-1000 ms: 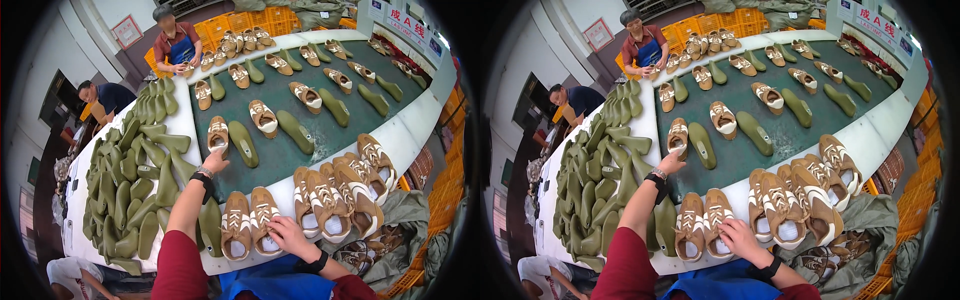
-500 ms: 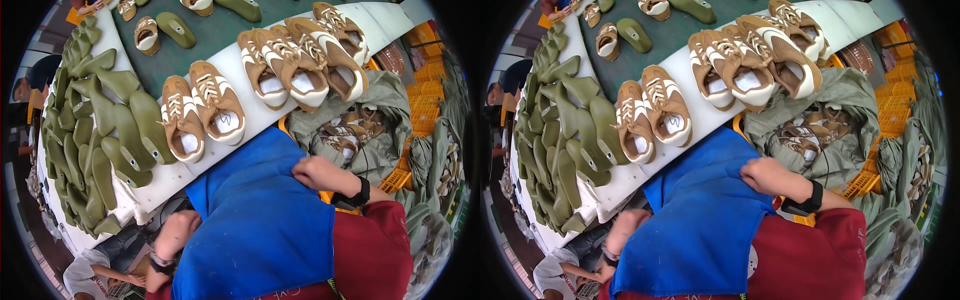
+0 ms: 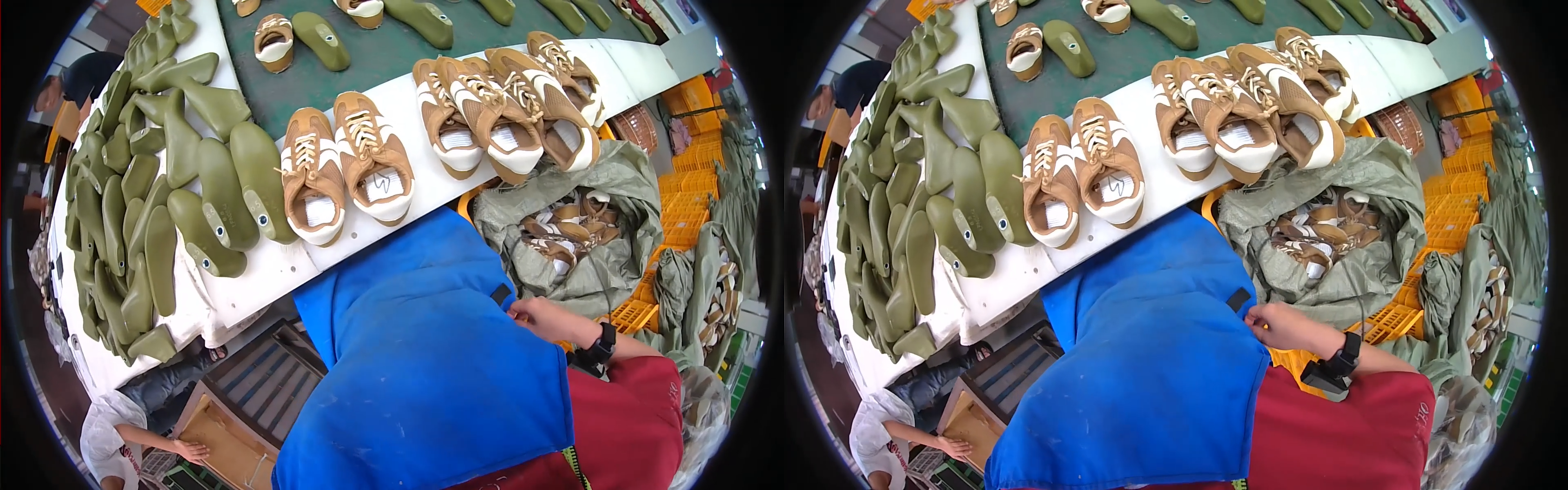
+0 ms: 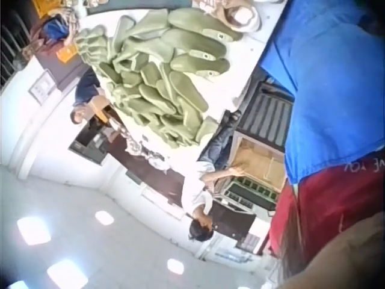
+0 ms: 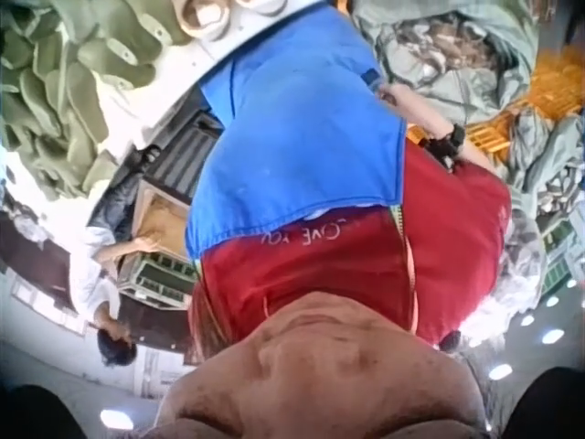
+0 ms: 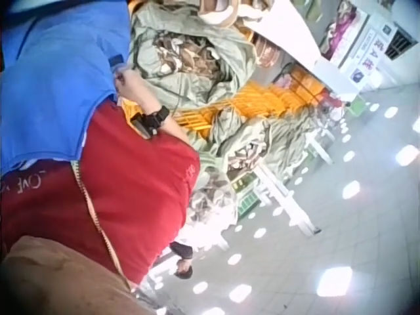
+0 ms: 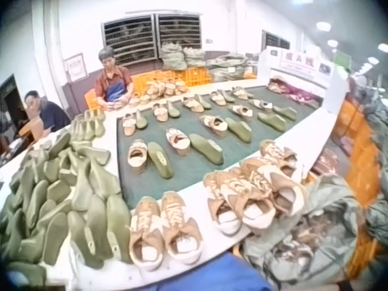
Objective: The recorder sorts finished shoes from a large bag and places them on a conveyor belt alongside green shoe lasts.
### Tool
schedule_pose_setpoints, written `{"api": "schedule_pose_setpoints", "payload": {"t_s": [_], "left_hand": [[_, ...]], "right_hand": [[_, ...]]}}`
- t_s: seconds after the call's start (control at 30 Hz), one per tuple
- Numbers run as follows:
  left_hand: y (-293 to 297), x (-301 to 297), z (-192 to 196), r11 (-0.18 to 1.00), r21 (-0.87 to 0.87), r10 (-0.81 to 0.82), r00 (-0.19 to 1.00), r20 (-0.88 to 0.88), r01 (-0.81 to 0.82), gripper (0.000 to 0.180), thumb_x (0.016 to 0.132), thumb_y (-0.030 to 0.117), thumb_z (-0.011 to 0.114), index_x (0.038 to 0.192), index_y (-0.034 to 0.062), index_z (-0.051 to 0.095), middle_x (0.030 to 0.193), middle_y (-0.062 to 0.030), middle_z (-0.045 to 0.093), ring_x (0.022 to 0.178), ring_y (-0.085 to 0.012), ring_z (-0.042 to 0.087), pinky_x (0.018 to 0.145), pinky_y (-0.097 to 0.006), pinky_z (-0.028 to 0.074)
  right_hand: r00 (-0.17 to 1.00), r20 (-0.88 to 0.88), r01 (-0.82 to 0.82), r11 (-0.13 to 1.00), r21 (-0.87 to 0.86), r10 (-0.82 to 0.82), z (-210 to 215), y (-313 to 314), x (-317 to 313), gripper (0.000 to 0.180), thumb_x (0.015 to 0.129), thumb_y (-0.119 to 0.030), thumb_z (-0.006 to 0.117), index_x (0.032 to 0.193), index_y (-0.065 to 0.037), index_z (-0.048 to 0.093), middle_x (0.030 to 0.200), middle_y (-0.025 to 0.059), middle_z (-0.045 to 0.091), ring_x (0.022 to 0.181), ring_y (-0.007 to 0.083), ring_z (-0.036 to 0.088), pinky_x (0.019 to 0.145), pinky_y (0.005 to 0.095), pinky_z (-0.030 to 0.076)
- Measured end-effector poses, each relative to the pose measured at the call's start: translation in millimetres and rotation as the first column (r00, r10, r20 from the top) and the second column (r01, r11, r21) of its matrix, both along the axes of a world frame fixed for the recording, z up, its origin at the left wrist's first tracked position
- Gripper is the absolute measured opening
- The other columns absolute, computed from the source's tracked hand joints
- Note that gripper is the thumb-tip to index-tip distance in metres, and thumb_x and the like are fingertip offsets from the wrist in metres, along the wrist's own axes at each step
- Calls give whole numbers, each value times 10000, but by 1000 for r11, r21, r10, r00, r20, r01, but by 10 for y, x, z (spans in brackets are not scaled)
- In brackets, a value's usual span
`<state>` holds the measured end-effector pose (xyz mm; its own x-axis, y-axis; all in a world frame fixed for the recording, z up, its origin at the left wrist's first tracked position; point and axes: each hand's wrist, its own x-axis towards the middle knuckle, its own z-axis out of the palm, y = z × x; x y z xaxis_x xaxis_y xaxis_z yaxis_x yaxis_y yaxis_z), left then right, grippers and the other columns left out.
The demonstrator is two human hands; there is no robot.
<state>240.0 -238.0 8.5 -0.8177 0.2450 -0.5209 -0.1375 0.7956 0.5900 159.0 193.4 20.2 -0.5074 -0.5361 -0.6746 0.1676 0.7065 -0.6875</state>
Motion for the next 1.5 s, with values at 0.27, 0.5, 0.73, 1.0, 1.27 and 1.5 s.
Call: {"api": "schedule_pose_setpoints", "payload": {"t_s": [0.27, 0.5, 0.73, 1.0, 1.27, 1.5], "left_hand": [[18, 26, -75, 993, 50, 109, 994, -19, -107, 125, 760, 61, 641, 711, -19, 558, 659, -153, 576, 593, -284, 578, 564, -353, 461], [54, 6, -87, 977, 96, 193, 981, -29, -189, 140, 759, 68, 643, 701, -18, 549, 646, -156, 569, 580, -294, 569, 552, -354, 456], [75, -48, -82, 959, 133, 253, 968, -10, -249, 156, 758, 75, 646, 691, -17, 539, 633, -159, 561, 566, -304, 560, 541, -354, 450], [135, -75, -74, 922, 201, 329, 944, 36, -330, 174, 756, 83, 649, 679, -16, 528, 619, -162, 553, 551, -315, 550, 527, -354, 444], [190, 172, -85, 824, 263, 499, 862, 85, -503, 192, 755, 91, 651, 668, -14, 517, 605, -165, 545, 536, -327, 539, 514, -354, 438], [317, -286, -122, 824, 342, 446, 889, 101, -452, 254, 747, 150, 671, 654, -7, 494, 582, -178, 521, 520, -344, 520, 495, -360, 414]], "right_hand": [[968, 109, 239, 964, -114, -227, -171, -156, -149, 116, 812, -92, 648, 894, -12, 630, 692, 60, 639, 587, 136, 599, 571, 284, 489], [978, -206, -66, 992, -108, 43, -111, -210, -269, 147, 786, -105, 656, 898, -15, 623, 740, 97, 651, 633, 211, 629, 601, 312, 496], [991, -60, -127, 984, -127, 120, -58, -247, -386, 175, 750, -81, 648, 903, -20, 588, 788, 147, 639, 735, 308, 625, 643, 364, 493], [817, -339, -483, 875, 36, 465, 94, -270, -451, 213, 725, -118, 595, 922, -36, 590, 776, 158, 629, 714, 350, 620, 616, 408, 501], [873, -79, -479, 877, 38, 481, 375, -218, -467, 198, 740, -220, 615, 743, -24, 648, 691, 183, 623, 679, 359, 622, 609, 426, 498], [763, 30, -646, 760, 72, 646, 335, -375, -704, 193, 750, -220, 613, 763, -32, 657, 702, 184, 626, 691, 361, 623, 619, 435, 496]]}}
